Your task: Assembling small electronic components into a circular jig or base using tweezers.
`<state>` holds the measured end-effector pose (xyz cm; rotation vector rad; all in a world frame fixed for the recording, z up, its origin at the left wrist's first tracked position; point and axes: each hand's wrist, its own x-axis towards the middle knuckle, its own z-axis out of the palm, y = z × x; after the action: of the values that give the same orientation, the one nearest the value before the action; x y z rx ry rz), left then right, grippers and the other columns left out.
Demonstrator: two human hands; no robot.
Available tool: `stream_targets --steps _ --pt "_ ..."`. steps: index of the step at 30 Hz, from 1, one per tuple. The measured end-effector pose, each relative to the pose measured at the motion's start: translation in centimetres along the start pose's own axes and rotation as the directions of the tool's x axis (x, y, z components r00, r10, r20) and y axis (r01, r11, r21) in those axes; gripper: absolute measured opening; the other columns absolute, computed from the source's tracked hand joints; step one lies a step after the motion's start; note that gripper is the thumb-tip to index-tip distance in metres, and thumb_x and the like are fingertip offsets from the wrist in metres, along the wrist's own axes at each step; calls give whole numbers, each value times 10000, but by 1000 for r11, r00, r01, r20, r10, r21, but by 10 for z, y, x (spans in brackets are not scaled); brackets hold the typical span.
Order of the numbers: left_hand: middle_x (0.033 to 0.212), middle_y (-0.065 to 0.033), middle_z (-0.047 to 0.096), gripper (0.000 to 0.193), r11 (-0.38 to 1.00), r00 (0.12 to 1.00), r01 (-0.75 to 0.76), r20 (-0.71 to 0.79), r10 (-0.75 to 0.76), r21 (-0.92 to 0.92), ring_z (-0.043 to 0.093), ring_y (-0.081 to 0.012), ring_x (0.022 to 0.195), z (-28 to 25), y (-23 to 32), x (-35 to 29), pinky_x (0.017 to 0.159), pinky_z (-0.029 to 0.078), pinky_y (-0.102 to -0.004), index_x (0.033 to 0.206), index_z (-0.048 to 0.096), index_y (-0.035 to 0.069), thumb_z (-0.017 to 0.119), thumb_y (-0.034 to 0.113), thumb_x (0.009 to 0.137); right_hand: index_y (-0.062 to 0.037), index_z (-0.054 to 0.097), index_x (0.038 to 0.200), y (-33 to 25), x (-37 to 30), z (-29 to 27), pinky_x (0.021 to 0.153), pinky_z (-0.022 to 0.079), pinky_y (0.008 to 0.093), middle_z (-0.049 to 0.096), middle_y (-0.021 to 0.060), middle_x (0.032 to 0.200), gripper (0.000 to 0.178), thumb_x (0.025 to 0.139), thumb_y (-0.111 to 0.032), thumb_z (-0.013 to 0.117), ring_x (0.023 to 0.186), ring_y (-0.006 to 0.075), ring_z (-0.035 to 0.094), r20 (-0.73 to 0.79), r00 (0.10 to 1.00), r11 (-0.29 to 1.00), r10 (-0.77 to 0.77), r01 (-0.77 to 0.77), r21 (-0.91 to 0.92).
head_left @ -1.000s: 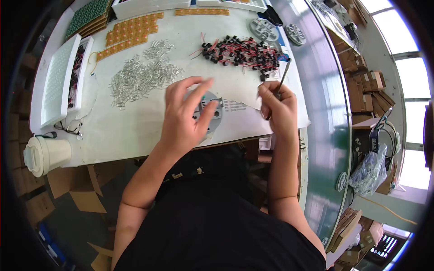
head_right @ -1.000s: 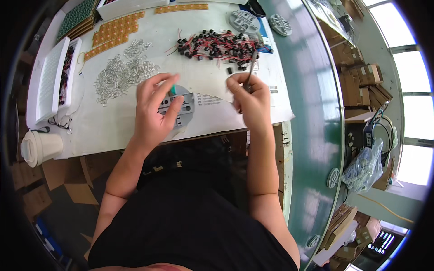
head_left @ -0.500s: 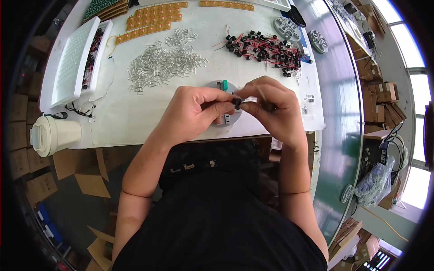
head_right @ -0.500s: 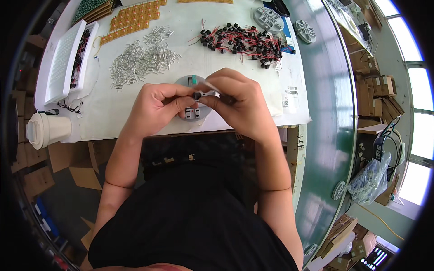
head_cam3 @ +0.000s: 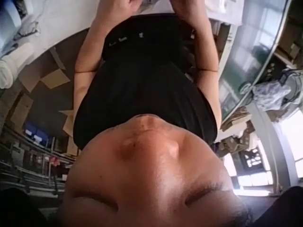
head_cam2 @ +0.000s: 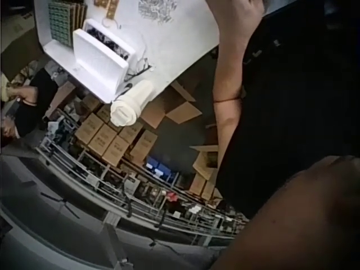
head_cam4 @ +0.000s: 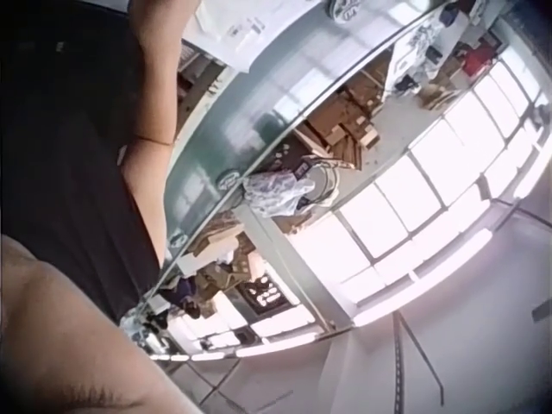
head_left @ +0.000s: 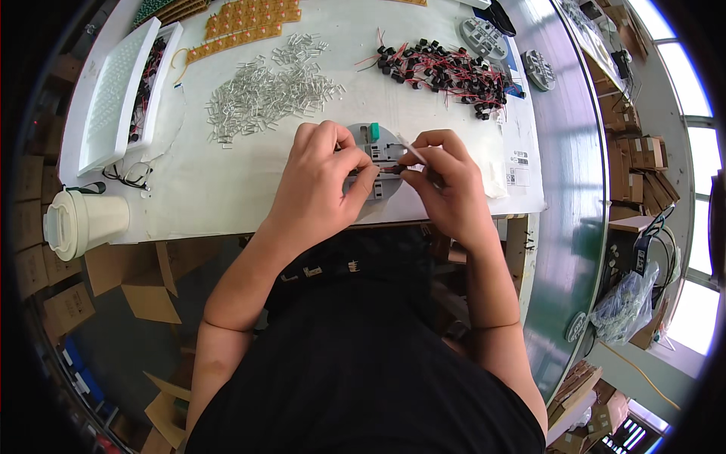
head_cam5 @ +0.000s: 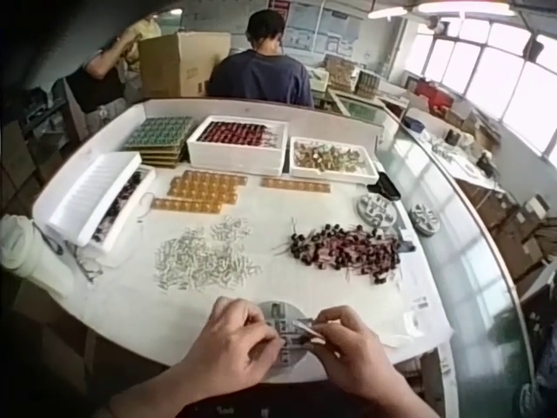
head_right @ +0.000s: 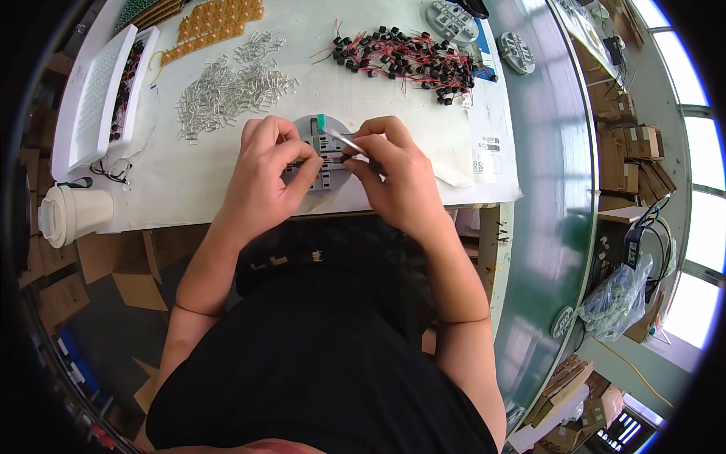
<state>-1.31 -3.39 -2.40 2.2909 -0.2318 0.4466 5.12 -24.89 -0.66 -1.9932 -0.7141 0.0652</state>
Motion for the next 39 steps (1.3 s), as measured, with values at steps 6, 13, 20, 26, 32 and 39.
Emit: stream_targets --steps 6,13,20,26,32,39 --pt "1145 -120 606 150 997 999 23 21 -24 74 535 -325 1127 9 0 -5 980 460 -422 945 731 36 815 123 855 -34 727 1040 -8 -1 9 643 553 378 682 59 1115 159 890 -31 782 743 249 714 83 995 904 -53 83 -420" --pt "1263 -114 645 171 999 991 9 -130 -13 -31 536 -345 1234 25 -10 -7 1054 446 -446 966 761 86 828 109 810 -51 734 1010 -15 1 5 607 544 390 686 46 1094 70 945 -75 734 702 259 709 202 977 829 -69 168 -533" --pt "1274 -109 661 192 996 988 69 -136 -77 -58 540 -348 1239 25 -7 -8 1068 442 -456 944 779 122 847 100 766 -5 640 878 9 8 18 491 407 310 648 90 901 313 1119 -181 546 525 146 527 -52 980 852 190 -139 505" --pt "1278 -113 661 167 994 985 89 -142 -96 -56 542 -351 1241 28 -6 -10 1075 442 -457 916 776 108 843 94 764 -41 476 825 25 26 57 492 320 258 521 46 698 375 1163 -198 430 529 85 394 -198 975 824 -98 191 533" --pt "1316 -116 606 473 999 986 -8 -164 15 49 538 -362 1216 26 -7 -6 1049 471 -461 1173 731 158 879 171 724 -54 448 839 23 27 63 491 315 256 468 24 653 356 1161 -205 441 532 89 390 -261 932 910 -252 319 263" --pt "1343 -146 531 887 972 973 24 219 -77 234 519 -370 1262 -7 16 23 1051 486 -483 1448 565 212 940 253 644 -29 583 1012 -22 33 8 534 330 246 481 22 675 300 1161 -258 457 560 90 408 -152 971 81 184 139 987"
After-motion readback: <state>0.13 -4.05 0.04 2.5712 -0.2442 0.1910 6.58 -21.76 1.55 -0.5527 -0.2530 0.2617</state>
